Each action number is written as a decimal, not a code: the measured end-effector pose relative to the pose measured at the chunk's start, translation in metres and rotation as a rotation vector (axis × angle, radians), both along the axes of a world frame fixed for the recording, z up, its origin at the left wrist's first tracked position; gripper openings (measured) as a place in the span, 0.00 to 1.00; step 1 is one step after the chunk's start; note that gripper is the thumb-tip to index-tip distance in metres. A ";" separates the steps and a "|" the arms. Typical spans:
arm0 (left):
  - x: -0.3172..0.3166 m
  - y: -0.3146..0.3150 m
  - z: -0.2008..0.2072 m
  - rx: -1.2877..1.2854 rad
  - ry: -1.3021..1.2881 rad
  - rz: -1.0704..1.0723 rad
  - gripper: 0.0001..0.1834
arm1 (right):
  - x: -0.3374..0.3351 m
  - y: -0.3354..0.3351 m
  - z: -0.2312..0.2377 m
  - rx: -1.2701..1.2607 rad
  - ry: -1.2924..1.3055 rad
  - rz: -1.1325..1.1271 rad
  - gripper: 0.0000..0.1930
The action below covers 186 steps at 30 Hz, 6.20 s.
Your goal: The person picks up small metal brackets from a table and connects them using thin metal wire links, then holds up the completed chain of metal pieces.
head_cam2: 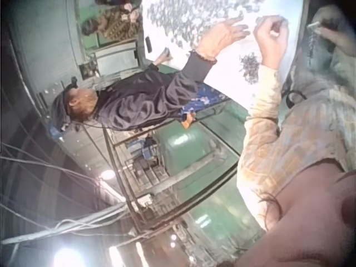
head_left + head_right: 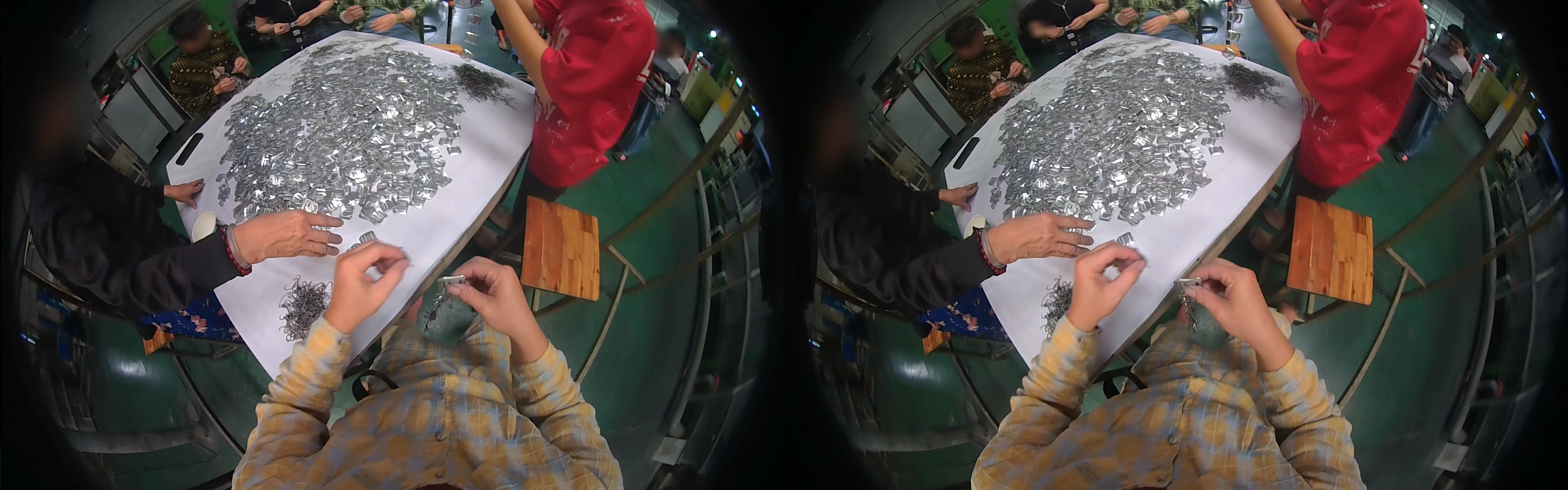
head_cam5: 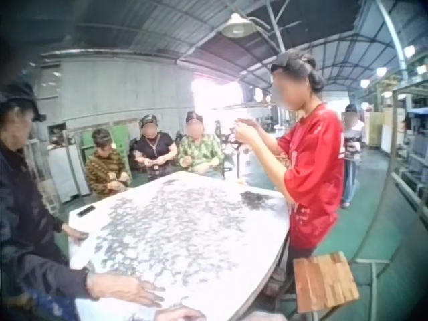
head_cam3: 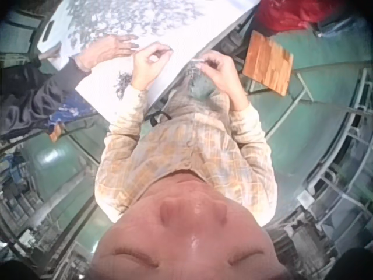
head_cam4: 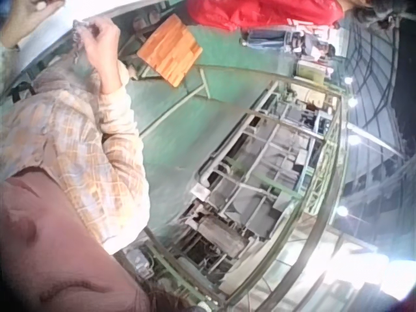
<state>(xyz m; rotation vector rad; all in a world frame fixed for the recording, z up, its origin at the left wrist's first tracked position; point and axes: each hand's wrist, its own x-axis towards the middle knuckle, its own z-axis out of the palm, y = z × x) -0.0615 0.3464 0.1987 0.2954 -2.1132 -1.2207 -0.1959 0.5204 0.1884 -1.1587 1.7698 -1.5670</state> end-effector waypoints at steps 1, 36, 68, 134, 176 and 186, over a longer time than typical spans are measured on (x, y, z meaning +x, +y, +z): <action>-0.009 0.007 0.005 0.007 -0.007 -0.011 0.05 | 0.001 0.002 0.003 -0.015 -0.023 -0.012 0.07; -0.097 0.100 0.084 -0.229 0.243 -0.493 0.03 | 0.004 0.062 0.032 -0.689 -0.266 -0.476 0.05; -0.121 0.051 -0.132 -0.298 -0.310 -0.369 0.08 | 0.043 0.382 0.230 -1.060 0.441 -1.196 0.09; -0.095 0.019 -0.171 -0.589 -0.459 -0.355 0.05 | 0.193 0.667 0.346 -1.040 0.696 -1.969 0.20; -0.083 0.013 -0.178 -0.564 -0.420 -0.356 0.06 | 0.161 0.549 -0.143 -0.710 -0.251 -2.386 0.13; -0.081 0.028 -0.162 -0.592 -0.441 -0.376 0.06 | 0.174 0.564 -0.138 -0.850 -0.455 -2.411 0.11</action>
